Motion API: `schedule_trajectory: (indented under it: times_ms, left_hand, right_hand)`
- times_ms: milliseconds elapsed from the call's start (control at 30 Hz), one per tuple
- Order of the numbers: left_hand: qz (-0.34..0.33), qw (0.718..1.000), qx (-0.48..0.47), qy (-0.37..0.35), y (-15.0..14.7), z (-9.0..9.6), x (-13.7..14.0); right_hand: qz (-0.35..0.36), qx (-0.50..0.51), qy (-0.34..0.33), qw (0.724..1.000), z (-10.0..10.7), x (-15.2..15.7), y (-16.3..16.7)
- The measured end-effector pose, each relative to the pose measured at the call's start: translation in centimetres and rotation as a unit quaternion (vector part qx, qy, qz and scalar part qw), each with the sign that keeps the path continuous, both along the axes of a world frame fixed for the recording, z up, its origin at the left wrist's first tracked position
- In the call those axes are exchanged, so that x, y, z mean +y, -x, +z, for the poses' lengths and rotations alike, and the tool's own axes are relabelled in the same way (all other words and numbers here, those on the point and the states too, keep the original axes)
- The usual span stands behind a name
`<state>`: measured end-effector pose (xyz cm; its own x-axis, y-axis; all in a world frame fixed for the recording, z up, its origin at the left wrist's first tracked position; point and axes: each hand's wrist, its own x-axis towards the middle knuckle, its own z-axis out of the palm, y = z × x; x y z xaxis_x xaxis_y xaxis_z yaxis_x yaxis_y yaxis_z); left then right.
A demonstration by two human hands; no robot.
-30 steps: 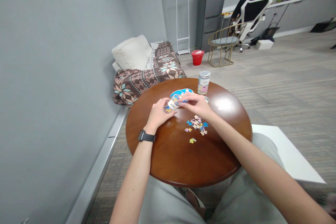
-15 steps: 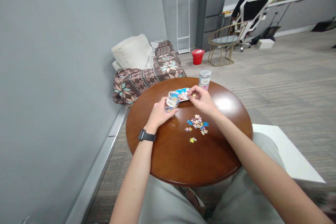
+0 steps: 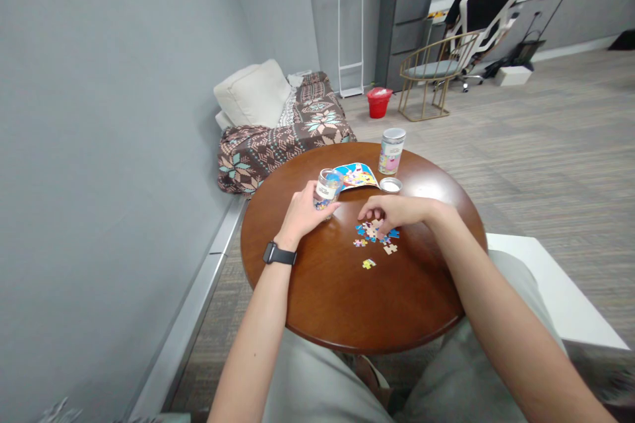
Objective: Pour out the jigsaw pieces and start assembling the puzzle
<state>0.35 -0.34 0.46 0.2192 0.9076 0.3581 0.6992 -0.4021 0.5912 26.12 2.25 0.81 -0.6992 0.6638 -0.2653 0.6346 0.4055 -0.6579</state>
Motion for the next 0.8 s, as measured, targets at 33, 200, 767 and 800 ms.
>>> schedule_trajectory:
  times_ms: [33, 200, 767, 800]
  left_hand:
    - [0.0, 1.0, 0.0, 0.001, -0.01, 0.01, 0.0]
    - [0.002, 1.0, 0.005, 0.0, -0.03, -0.04, 0.03]
    - [0.004, 1.0, 0.007, 0.005, 0.01, 0.02, -0.02]
    - [0.004, 1.0, 0.006, 0.005, 0.01, 0.05, -0.04]
  right_hand:
    - [0.001, -0.001, 0.009, 1.0, 0.09, -0.02, 0.15]
    - [0.003, -0.006, 0.026, 1.0, 0.61, -0.25, 0.67]
    - [0.002, -0.019, 0.034, 0.999, 0.69, -0.67, 0.89]
    - [0.003, -0.019, 0.037, 0.999, 0.74, -0.68, 0.9]
